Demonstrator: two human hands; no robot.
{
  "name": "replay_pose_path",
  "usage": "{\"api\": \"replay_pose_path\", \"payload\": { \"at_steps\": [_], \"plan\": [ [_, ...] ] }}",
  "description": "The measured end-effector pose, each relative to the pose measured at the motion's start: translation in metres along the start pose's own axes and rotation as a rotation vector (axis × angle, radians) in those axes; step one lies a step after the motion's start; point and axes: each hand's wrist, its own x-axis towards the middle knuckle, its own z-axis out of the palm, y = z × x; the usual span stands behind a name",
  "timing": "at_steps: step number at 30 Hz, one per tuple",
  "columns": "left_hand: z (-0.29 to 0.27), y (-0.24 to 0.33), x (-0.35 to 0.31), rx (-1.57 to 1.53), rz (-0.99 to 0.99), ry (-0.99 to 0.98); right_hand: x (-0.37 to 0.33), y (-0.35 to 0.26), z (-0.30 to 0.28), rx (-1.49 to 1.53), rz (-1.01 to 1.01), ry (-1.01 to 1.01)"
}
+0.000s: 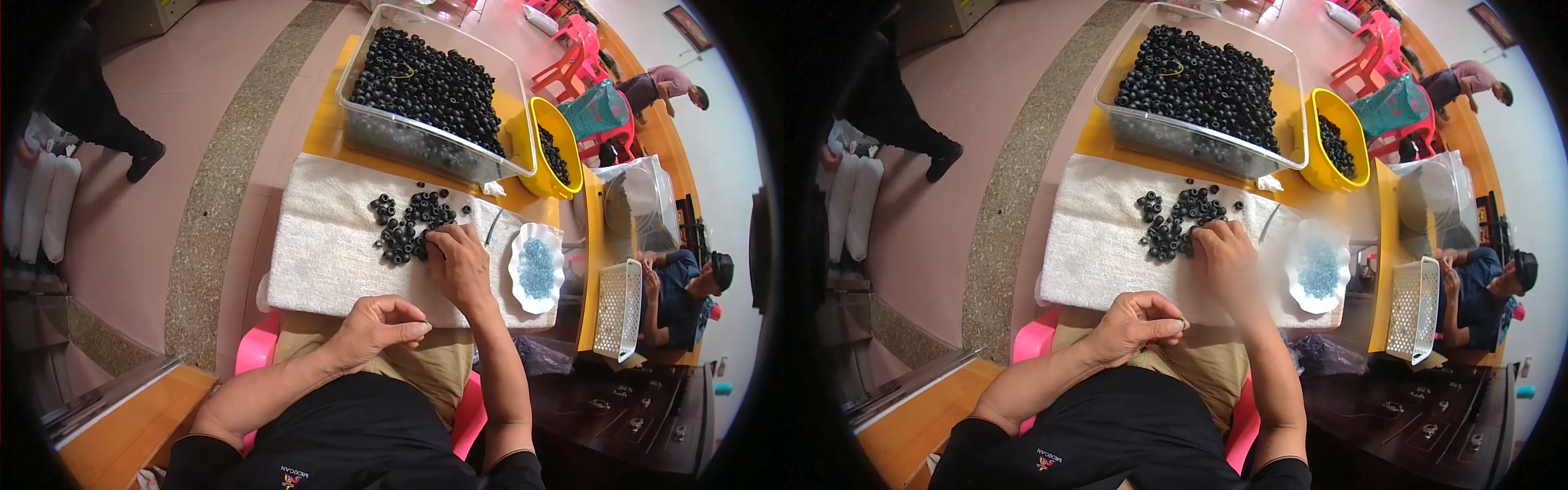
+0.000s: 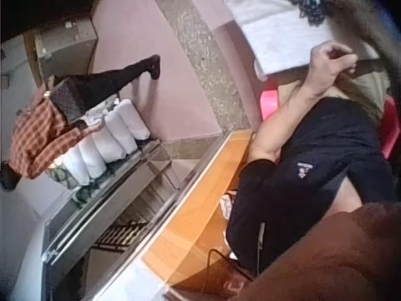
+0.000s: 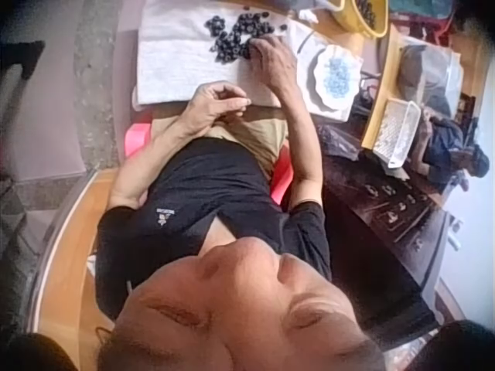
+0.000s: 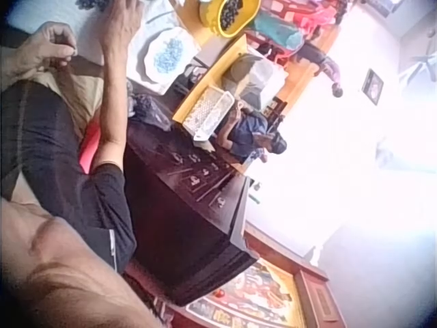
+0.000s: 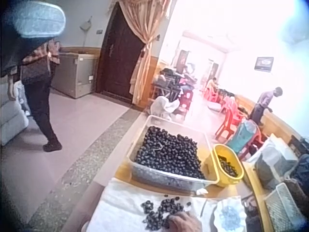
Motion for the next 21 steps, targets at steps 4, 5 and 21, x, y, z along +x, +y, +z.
{"api": "replay_pose_path", "payload": {
  "at_steps": [4,5,21],
  "plan": [
    [0.001,-0.001,0.000,-0.013,-0.004,0.001,0.001,0.004,-0.004,-0.010,-0.052,-0.029],
    [0.001,0.000,0.000,-0.010,-0.002,0.005,0.000,0.005,-0.005,-0.031,-0.058,-0.047],
    [0.004,0.004,0.000,-0.088,0.022,0.005,-0.099,-0.027,-0.020,-0.008,-0.187,-0.018]
  ]
}}
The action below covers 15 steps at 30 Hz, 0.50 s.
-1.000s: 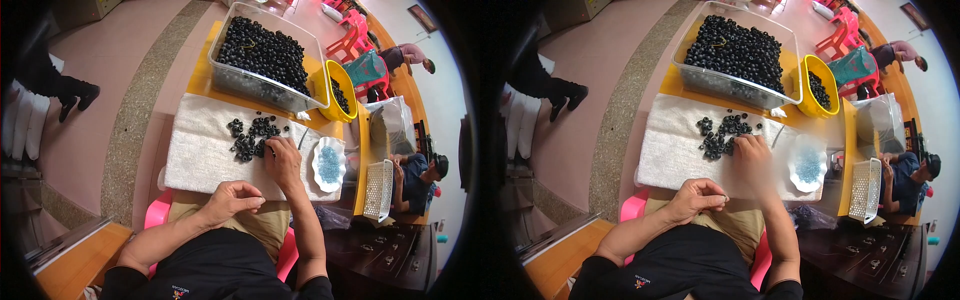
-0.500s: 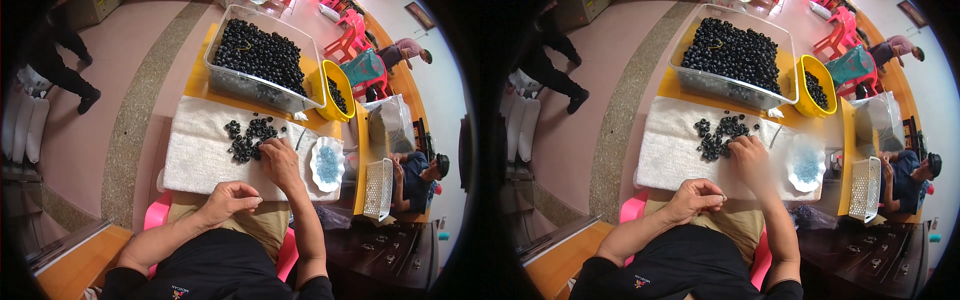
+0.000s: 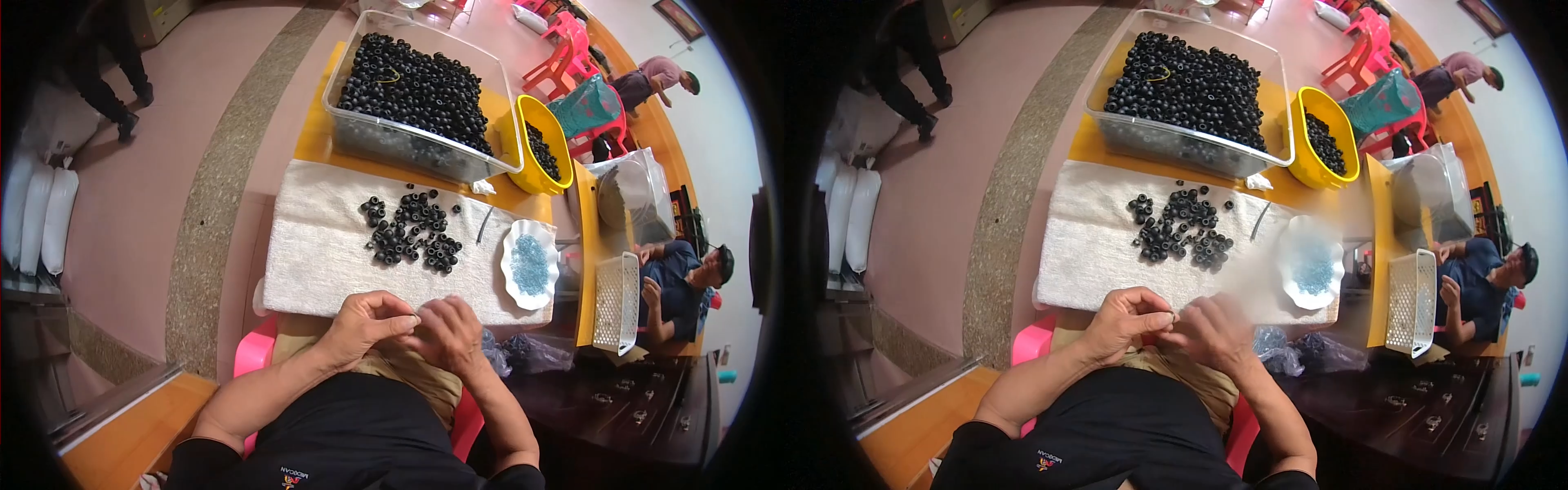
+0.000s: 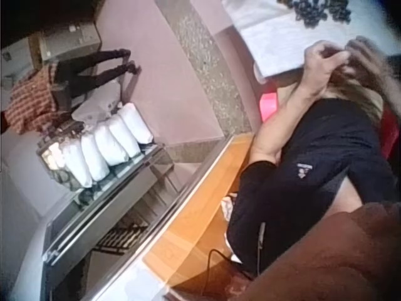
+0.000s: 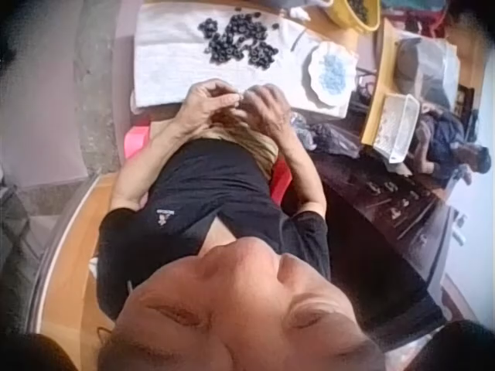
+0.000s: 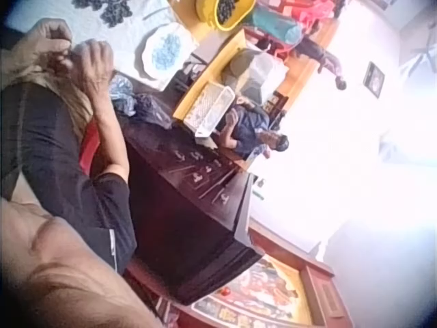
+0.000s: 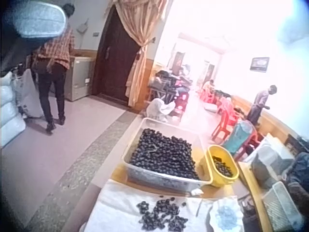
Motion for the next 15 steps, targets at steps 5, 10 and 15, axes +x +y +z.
{"api": "replay_pose_path", "payload": {
  "at_steps": [5,10,15],
  "plan": [
    [-0.002,-0.002,-0.002,0.105,0.023,0.036,-0.004,0.009,0.015,-0.339,-0.203,0.027],
    [-0.001,-0.003,-0.002,0.125,0.023,0.040,0.006,0.012,0.031,-0.626,-0.247,0.025],
    [-0.001,-0.003,-0.003,0.149,0.054,0.031,0.010,0.011,0.030,-0.746,-0.374,0.050]
  ]
}}
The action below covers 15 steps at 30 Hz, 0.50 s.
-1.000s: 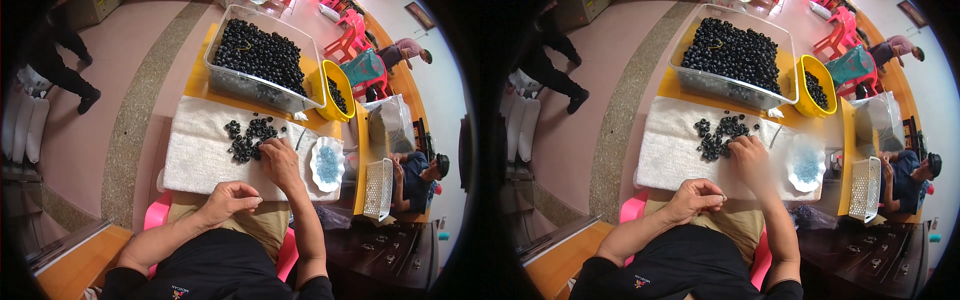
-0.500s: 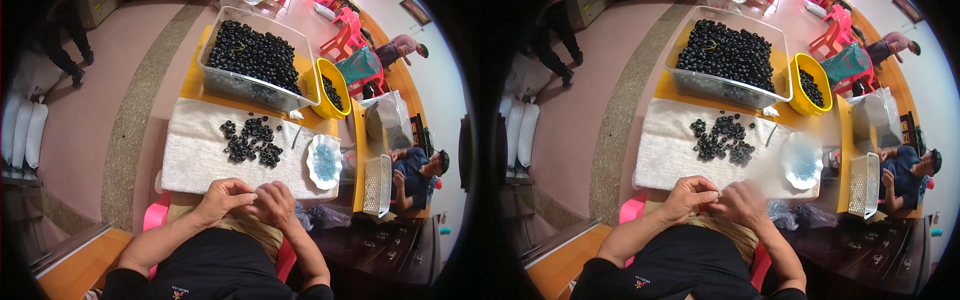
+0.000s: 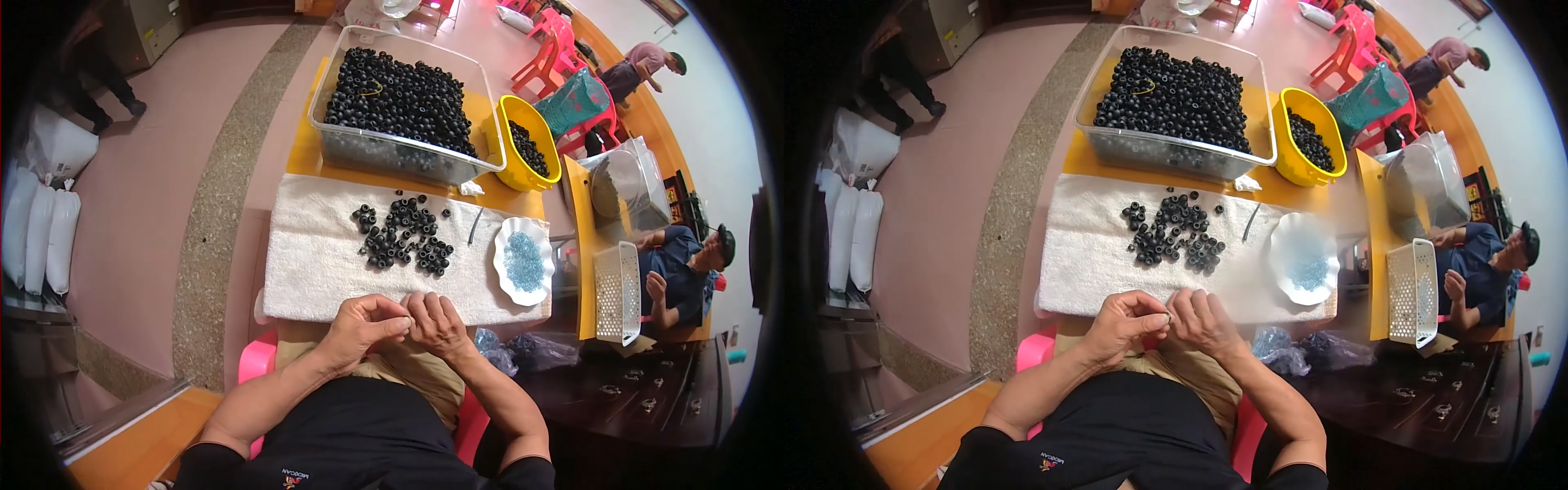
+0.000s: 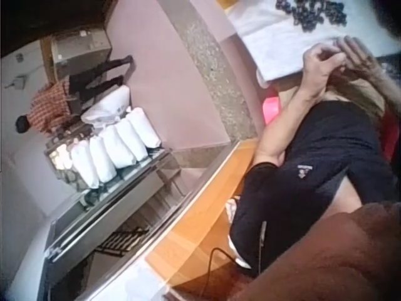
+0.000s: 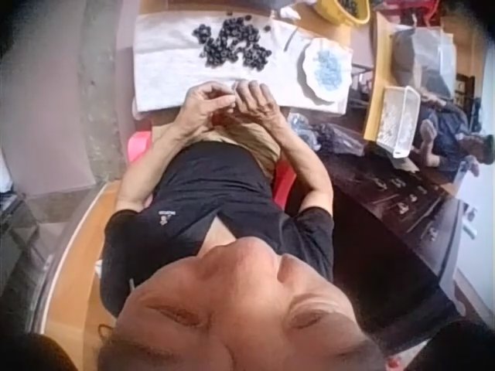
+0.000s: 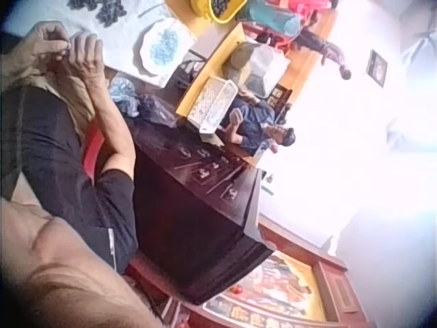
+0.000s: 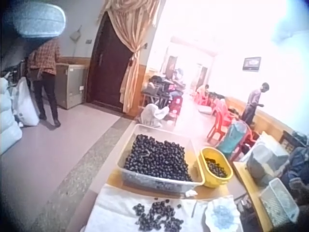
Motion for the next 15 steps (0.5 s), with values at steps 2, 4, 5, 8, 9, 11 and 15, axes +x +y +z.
{"api": "replay_pose_path", "payload": {
  "at_steps": [2,4,5,8,9,11,15],
  "plan": [
    [0.000,0.000,0.001,-0.008,-0.003,0.006,0.000,0.001,-0.002,0.004,0.001,0.004],
    [0.001,0.000,0.001,-0.016,-0.012,0.011,-0.001,0.001,-0.002,0.009,0.007,0.003],
    [0.001,0.001,0.000,-0.016,-0.021,0.022,-0.002,0.001,-0.001,0.029,0.001,0.012],
    [0.002,0.003,0.001,-0.016,-0.029,0.029,-0.003,0.002,-0.001,0.060,-0.003,0.019],
    [0.003,0.003,0.002,-0.019,-0.026,0.024,-0.003,0.002,-0.001,0.070,-0.005,0.018],
    [0.004,0.005,0.004,-0.003,-0.025,0.025,-0.002,0.002,-0.004,0.071,0.009,0.005],
    [0.007,0.009,0.009,0.026,0.005,0.017,0.003,0.005,-0.011,0.102,0.017,-0.020]
  ]
}}
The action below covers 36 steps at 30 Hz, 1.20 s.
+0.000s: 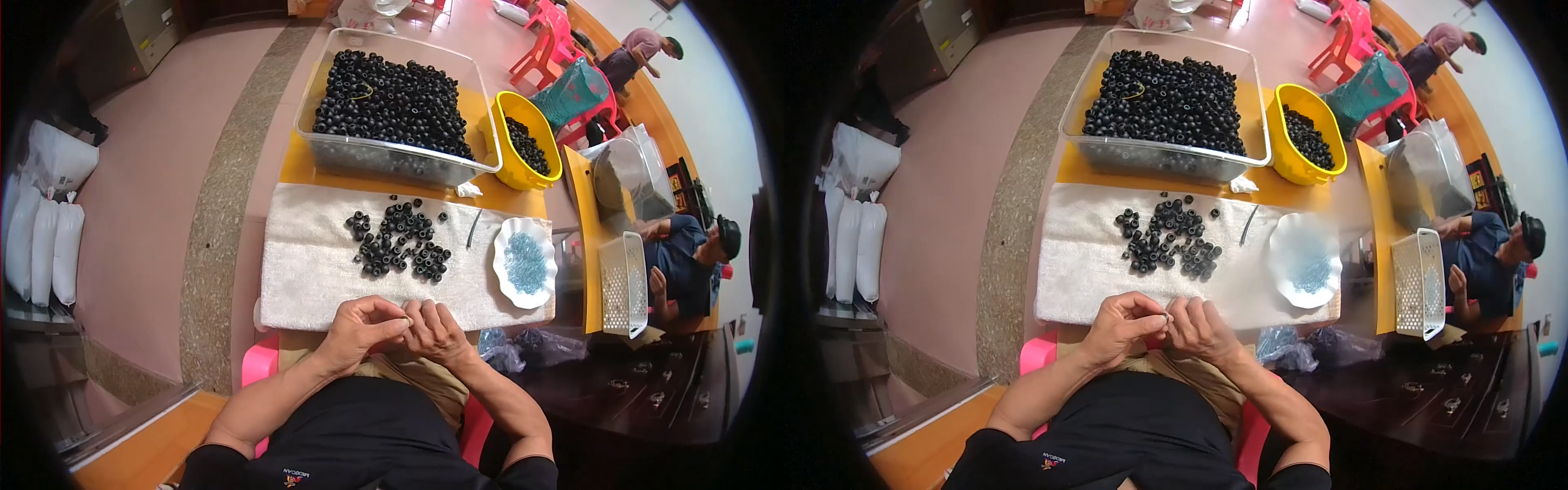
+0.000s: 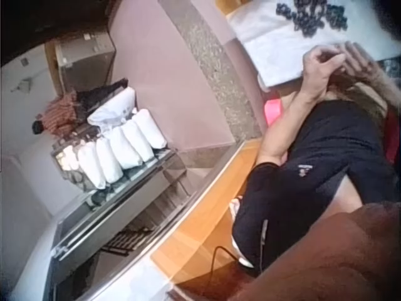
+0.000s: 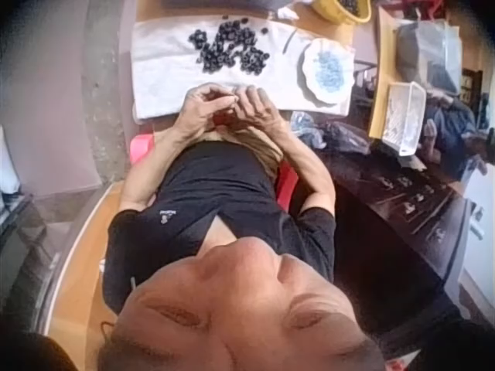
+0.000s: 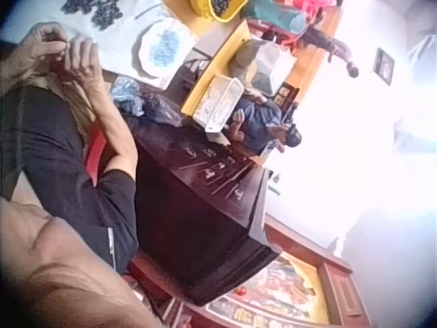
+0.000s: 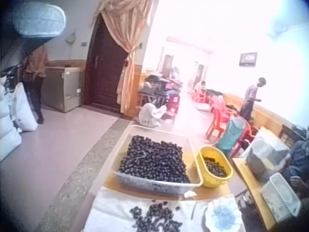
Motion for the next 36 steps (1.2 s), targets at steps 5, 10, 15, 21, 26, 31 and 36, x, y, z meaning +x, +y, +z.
{"api": "replay_pose_path", "payload": {
  "at_steps": [5,10,15,21,26,31,36],
  "plan": [
    [0.006,0.011,0.012,-0.021,-0.010,0.001,0.001,0.005,-0.002,0.026,-0.060,0.027],
    [0.001,0.016,0.029,-0.003,-0.035,-0.023,0.005,0.006,-0.009,0.067,-0.023,-0.032],
    [-0.001,0.019,0.042,0.036,-0.009,-0.001,0.010,0.008,-0.013,0.040,-0.016,-0.084],
    [0.000,0.023,0.047,0.044,0.014,-0.006,0.008,0.010,-0.010,0.126,0.042,-0.099],
    [0.000,0.027,0.046,0.015,0.053,0.020,0.027,0.048,-0.037,0.647,0.181,-0.225],
    [0.003,0.034,0.043,-0.049,0.077,0.030,0.074,0.102,-0.022,0.802,0.446,-0.119],
    [0.006,0.041,0.043,-0.044,0.092,0.045,0.124,0.110,0.034,0.617,0.399,-0.015]
  ]
}}
